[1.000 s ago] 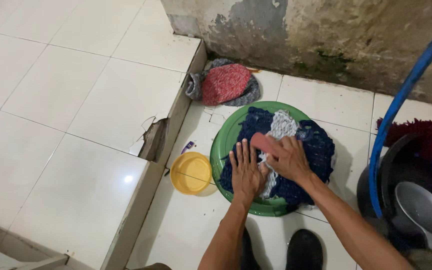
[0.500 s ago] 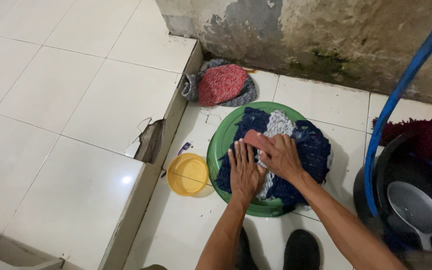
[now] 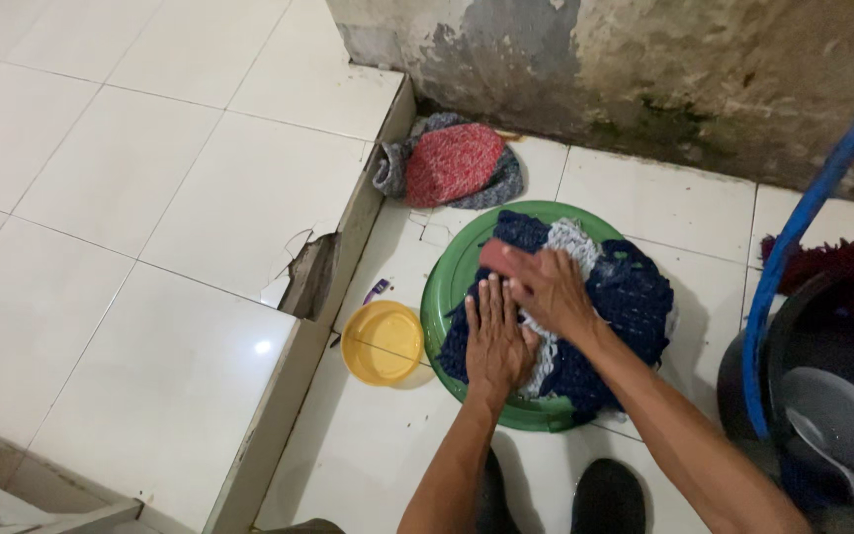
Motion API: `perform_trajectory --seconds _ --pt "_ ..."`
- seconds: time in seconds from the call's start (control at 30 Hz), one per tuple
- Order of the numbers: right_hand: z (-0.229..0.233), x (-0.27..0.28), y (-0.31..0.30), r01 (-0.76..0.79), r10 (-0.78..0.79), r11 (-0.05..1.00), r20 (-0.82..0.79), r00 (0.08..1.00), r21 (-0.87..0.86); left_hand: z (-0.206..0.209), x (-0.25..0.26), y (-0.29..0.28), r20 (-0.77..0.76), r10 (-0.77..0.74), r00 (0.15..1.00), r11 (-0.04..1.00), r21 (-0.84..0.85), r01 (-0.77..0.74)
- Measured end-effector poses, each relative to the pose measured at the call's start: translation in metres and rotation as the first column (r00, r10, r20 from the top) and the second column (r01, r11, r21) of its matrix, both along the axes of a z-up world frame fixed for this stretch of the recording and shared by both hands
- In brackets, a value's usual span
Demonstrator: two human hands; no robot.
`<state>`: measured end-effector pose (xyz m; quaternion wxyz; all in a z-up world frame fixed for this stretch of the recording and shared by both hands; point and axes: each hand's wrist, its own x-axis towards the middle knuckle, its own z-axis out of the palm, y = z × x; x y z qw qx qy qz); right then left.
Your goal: The person sits on the floor and scrubs a blue and white knitted garment with a pink bar of soap on a green plastic lid. They repeatedly scoop water from a black bucket using a metal cup and pour it over the garment to rinse it.
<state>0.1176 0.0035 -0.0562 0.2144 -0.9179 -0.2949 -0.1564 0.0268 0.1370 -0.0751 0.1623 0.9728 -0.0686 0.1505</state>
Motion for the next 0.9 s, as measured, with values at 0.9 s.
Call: perform_trajectory --seconds 0.9 --pt "0.005 -0.010 0.001 0.108 -0.108 0.994 -0.031 0.994 0.017 0.012 0.000 0.000 -0.029 0.009 1.000 1.000 0.021 -0.008"
